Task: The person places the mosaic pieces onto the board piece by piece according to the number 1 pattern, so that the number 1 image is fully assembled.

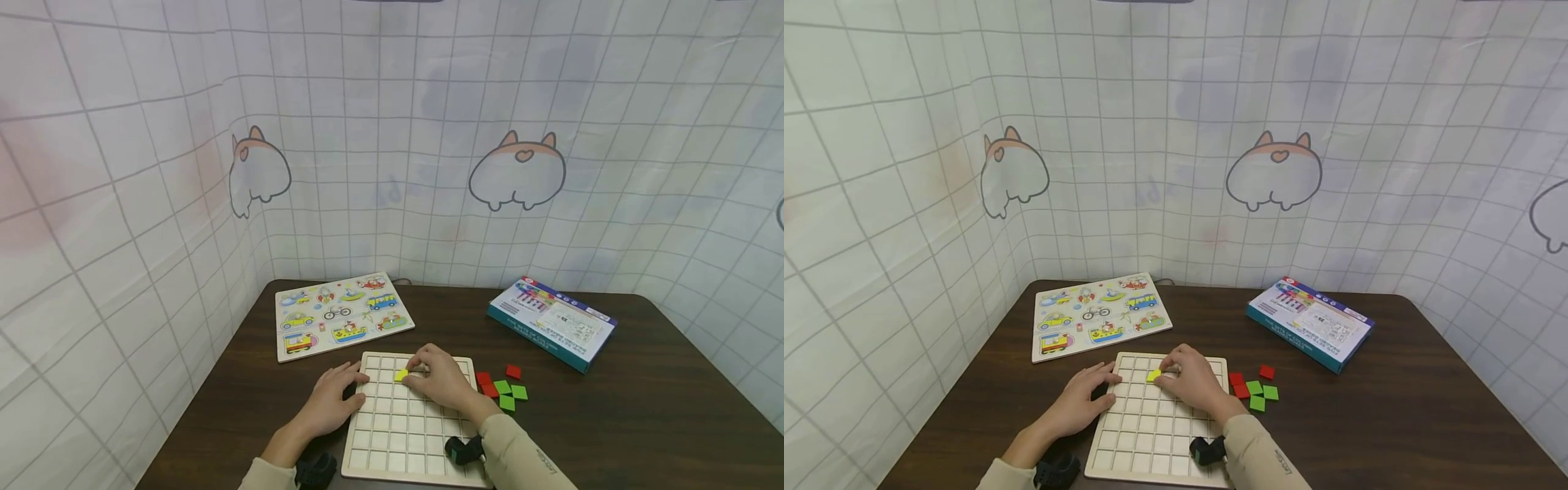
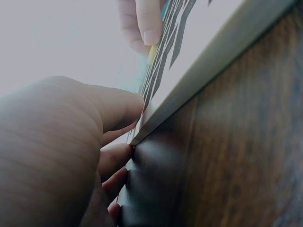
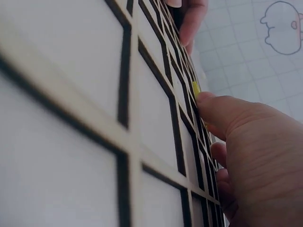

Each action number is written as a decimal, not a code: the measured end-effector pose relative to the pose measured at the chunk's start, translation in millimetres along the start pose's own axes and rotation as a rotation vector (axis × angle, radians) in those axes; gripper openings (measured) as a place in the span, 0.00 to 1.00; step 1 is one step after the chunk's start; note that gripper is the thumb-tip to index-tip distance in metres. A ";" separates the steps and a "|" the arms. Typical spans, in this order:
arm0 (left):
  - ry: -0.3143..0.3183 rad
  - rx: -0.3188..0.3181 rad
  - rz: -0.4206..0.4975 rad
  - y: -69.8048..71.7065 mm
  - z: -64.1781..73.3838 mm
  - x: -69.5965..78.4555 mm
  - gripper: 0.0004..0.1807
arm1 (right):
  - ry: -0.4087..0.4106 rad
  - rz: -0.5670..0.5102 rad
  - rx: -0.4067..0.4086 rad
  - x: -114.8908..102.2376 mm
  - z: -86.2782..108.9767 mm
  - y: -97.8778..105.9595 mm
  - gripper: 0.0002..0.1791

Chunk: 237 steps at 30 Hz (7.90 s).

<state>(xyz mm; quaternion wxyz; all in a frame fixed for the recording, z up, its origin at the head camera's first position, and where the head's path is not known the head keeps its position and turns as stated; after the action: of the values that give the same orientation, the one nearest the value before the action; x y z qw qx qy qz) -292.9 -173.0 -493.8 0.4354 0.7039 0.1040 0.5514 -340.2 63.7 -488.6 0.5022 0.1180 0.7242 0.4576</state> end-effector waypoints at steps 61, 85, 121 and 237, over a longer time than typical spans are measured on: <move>0.016 0.006 -0.026 -0.6 -2.4 0.5 0.19 | -0.442 -0.094 0.477 75.8 100.5 86.8 0.12; 0.031 -0.016 -0.017 -1.2 -2.3 0.9 0.18 | -0.618 0.040 0.323 88.2 107.2 81.7 0.20; 0.016 -0.002 -0.033 -2.3 -1.5 -1.4 0.18 | -0.565 0.077 0.349 94.0 114.3 88.0 0.16; -0.002 0.003 -0.014 -0.6 -2.3 -0.5 0.17 | -0.028 0.172 0.006 -5.1 24.9 22.1 0.08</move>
<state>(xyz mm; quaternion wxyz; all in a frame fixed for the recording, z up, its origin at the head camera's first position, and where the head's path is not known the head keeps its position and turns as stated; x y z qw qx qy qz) -294.9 -171.8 -494.6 0.4386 0.7042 0.1095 0.5475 -323.4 86.2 -470.1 0.4707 0.1873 0.7057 0.4952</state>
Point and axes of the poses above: each hand's wrist, its own z-axis away from the middle knuckle, its own y-axis out of the back of the hand, x = y × z, the point moved 3 cm from there along -z, towards the middle knuckle, and after that the axes turned 13 degrees about -x, right-handed, at the moved point
